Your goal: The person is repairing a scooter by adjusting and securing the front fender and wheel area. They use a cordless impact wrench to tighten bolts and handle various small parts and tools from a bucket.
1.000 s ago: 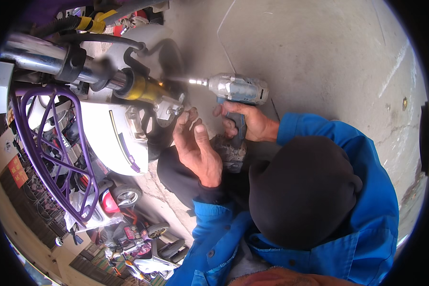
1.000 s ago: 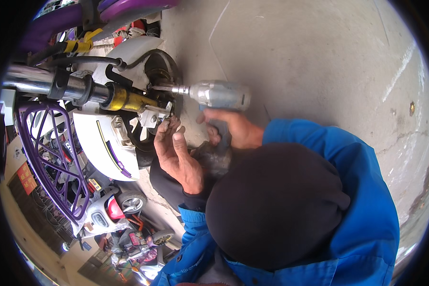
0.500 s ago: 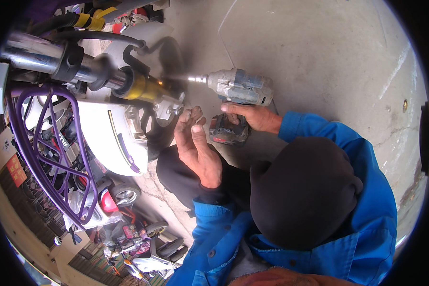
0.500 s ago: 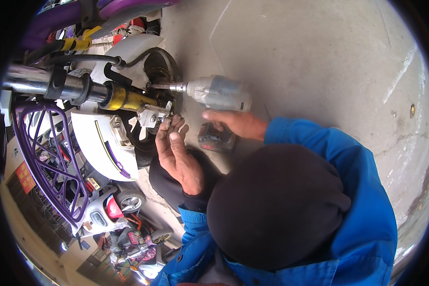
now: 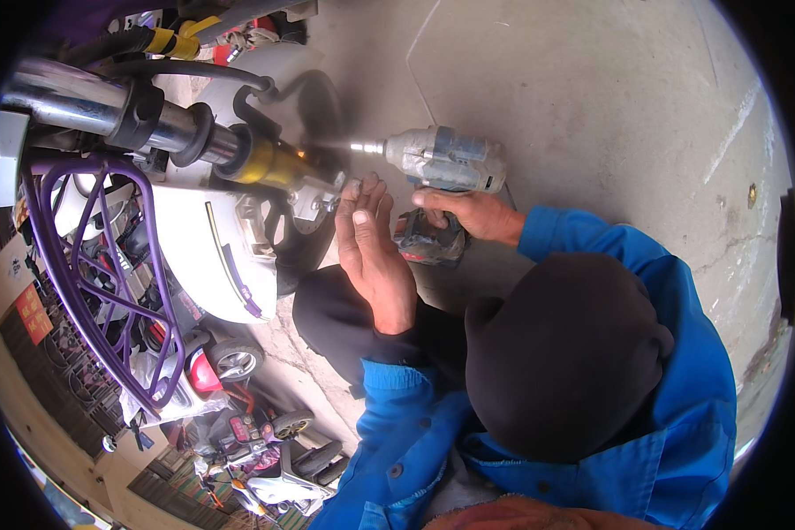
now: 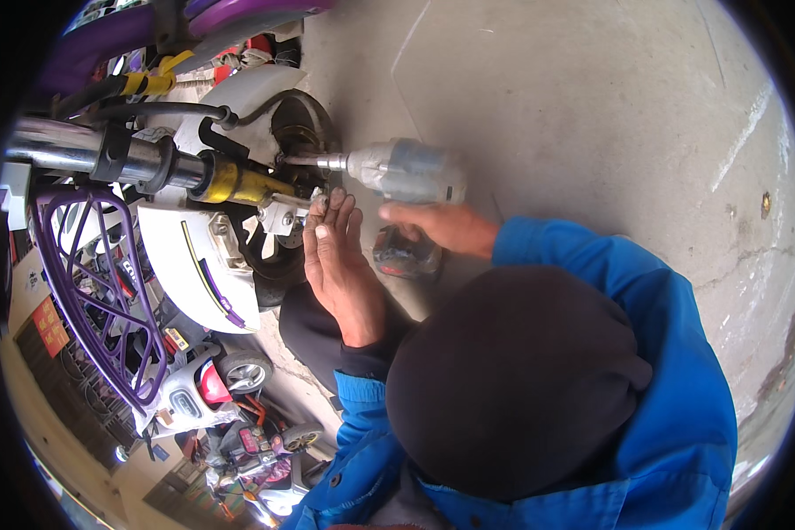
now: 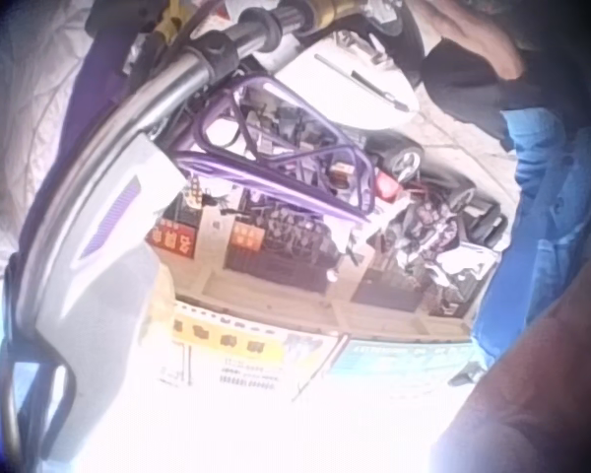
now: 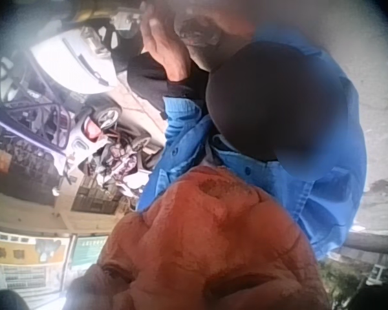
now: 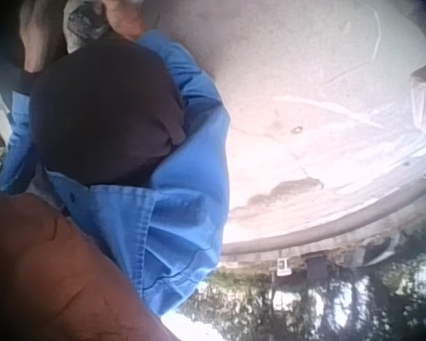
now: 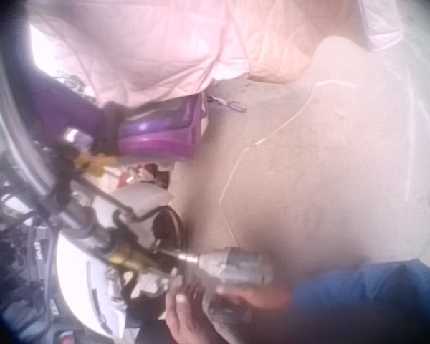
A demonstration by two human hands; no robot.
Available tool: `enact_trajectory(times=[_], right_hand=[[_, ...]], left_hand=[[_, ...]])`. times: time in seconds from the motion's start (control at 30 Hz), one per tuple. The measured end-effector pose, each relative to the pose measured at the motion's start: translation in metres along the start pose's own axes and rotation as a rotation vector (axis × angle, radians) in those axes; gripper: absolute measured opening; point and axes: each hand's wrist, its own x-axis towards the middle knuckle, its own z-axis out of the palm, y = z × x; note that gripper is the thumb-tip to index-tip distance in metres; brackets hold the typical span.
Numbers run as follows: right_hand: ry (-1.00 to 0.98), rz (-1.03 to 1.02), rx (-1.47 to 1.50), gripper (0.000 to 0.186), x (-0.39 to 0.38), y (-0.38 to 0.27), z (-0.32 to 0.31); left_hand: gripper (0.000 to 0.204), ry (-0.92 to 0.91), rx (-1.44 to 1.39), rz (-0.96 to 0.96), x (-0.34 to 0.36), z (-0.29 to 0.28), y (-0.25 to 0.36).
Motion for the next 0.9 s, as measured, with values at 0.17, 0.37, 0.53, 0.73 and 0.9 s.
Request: enact_trajectory(times=[0.17, 0.37, 0.53, 0.73, 0.9], right_hand=[[0.024, -0.003, 0.062, 0.018, 0.005, 0.004, -0.004], [0.017, -0.056, 0.011, 0.017, 0.010, 0.007, -0.008], [0.037, -0.029, -0.007, 0.016, 0.008, 0.008, -0.010], [0.001, 0.005, -0.035, 0.017, 0.009, 0.016, -0.016], [-0.017, 0.012, 0.002, 0.018, 0.009, 0.006, -0.012]], left_hand=[[0.067, -0.096, 0.038, 0.050, 0.022, 0.008, -0.014], [0.052, 0.079, -0.294, 0.129, 0.055, 0.017, -0.048], [0.071, 0.021, -0.488, 0.121, 0.071, 0.032, -0.044], [0.058, 0.025, -0.647, 0.121, 0.090, 0.037, -0.042], [0.054, -0.004, -0.851, 0.050, 0.104, 0.027, -0.052]])
